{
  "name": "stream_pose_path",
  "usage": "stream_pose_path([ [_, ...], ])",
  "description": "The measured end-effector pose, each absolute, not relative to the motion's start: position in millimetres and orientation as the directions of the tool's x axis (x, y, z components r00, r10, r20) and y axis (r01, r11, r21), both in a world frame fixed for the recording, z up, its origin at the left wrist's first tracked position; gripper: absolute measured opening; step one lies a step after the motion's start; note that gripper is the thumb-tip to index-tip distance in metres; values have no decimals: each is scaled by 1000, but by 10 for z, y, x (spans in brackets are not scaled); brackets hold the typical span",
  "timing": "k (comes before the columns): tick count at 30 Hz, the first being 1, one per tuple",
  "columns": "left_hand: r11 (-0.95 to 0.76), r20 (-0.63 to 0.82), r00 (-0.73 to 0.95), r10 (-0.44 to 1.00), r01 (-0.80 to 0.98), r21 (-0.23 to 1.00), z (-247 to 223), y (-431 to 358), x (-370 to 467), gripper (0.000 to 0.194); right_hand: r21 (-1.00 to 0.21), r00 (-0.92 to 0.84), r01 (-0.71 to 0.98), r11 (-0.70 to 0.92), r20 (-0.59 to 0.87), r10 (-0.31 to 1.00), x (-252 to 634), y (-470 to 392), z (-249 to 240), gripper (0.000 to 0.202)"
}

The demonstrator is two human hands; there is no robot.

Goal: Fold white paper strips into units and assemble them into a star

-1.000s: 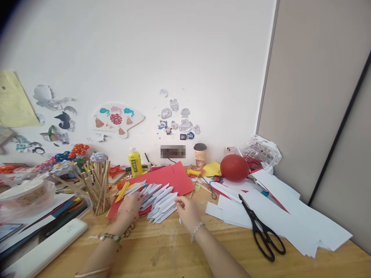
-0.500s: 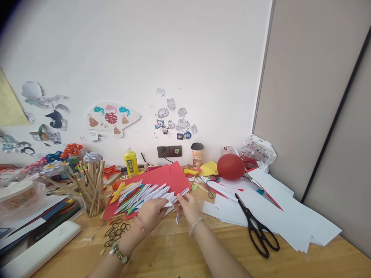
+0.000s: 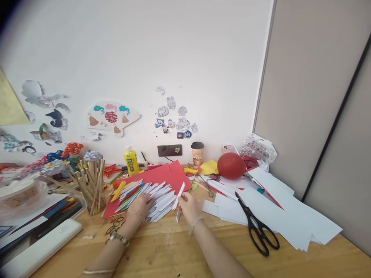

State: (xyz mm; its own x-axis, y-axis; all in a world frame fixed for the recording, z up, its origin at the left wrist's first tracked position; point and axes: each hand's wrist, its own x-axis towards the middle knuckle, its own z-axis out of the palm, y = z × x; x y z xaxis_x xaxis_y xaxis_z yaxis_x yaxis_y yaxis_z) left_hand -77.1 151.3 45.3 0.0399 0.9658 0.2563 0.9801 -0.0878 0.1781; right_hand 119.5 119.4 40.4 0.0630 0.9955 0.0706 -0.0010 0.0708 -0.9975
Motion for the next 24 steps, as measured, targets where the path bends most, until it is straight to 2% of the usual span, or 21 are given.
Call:
stream_pose_path([
  [3, -101, 294, 41, 955, 976, 191, 455, 1515, -766, 24, -995, 62, 44, 92, 95, 994, 1196, 1168, 430, 13],
  [5, -128, 317, 59, 947, 971, 203, 495, 1503, -767, 24, -970, 78, 167, 175, 190, 979, 1202, 1142, 458, 14],
  [7, -171, 337, 91, 937, 962, 214, 553, 1484, -771, 23, -870, 71, 378, 317, 369, 927, 1214, 1112, 496, 17],
  [9, -240, 355, 153, 922, 946, 218, 611, 1463, -770, 21, -709, 29, 557, 432, 537, 843, 1234, 1088, 540, 19],
  [12, -451, 431, 302, 850, 841, 299, 668, 1432, -742, 20, -573, -8, 639, 513, 661, 750, 1274, 1076, 593, 21],
  [14, -566, 492, 353, 796, 722, 398, 685, 1410, -702, 18, -537, -54, 646, 543, 677, 734, 1291, 1078, 601, 23],
  [16, -598, 517, 339, 786, 631, 494, 693, 1384, -651, 15, -526, -107, 664, 532, 637, 763, 1288, 1080, 581, 24],
  [20, -567, 531, 240, 812, 539, 623, 706, 1313, -529, 15, -477, -159, 747, 463, 549, 821, 1233, 1075, 495, 24],
  [24, -497, 526, 79, 847, 472, 729, 705, 1253, -400, 17, -434, -226, 718, 544, 594, 772, 1182, 1086, 410, 28],
])
